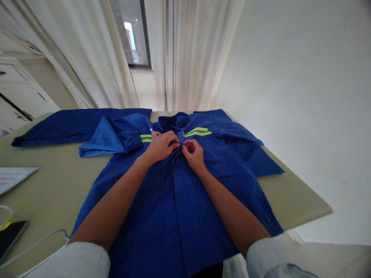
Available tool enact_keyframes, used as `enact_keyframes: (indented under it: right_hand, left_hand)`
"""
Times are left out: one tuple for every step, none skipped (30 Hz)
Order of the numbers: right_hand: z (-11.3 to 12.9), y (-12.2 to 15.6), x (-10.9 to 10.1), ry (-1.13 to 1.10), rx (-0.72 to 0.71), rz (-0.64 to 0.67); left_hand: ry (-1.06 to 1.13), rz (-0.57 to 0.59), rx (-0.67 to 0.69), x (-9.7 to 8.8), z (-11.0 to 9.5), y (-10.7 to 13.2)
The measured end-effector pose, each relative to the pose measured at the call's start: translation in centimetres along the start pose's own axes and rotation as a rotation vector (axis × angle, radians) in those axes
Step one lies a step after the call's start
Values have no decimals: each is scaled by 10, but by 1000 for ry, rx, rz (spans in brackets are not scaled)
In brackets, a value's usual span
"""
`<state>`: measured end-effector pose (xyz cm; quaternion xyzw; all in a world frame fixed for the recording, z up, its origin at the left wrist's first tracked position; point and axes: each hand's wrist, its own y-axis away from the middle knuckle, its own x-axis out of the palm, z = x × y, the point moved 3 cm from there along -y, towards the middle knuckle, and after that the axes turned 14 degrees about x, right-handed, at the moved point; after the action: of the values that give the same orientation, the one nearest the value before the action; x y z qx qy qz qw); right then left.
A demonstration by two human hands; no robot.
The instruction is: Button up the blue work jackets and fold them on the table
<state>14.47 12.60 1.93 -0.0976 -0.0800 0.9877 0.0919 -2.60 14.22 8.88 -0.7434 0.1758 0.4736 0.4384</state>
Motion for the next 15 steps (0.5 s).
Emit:
enact_keyframes:
  right_hand:
    - [-2, 0, 2, -25, 27, -13]
    - [-3, 0, 4, -39, 49, -31]
    - [-5, 0, 5, -44, 66, -50]
    - [-5, 0, 6, -40, 76, -62]
    - [-6, 0, 7, -36, 81, -71]
    - [-7, 0, 7, -36, 84, -73]
    - [-8, 0, 7, -44, 90, -67]
    - [-9, 0, 7, -58, 100, -55]
    - [-11, -1, 7, -78, 115, -40]
    - [-12, -1, 7, -99, 131, -25]
    - [-14, -2, 7, -119, 145, -11]
    - [-16, -2, 7, -135, 154, 3]
    - [-17, -3, 8, -146, 157, 11]
    - [-18, -3, 8, -153, 153, 17]
    - [-18, -4, 8, -156, 146, 21]
  left_hand:
    - [-8, -5, 3, -1, 0, 0]
    - [-16, -6, 10, -1, 0, 0]
    - [-23, -3, 19, -1, -1, 0]
    - [-32, 3, 28, -1, -1, 0]
    - [-42, 13, 34, -1, -2, 1]
    - [-53, 23, 37, 0, -2, 1]
    - [-62, 34, 38, -1, -2, 1]
    - [-69, 42, 37, -1, -2, 1]
    - [-72, 48, 35, -2, -2, 1]
    - [-74, 50, 32, -3, -2, 1]
    - [-75, 53, 28, -4, -2, 0]
    - [-78, 57, 22, -5, -2, 0]
    - [-82, 63, 15, -6, -2, 0]
    - [-86, 71, 9, -7, -2, 0]
    - [-89, 76, 4, -8, -2, 0]
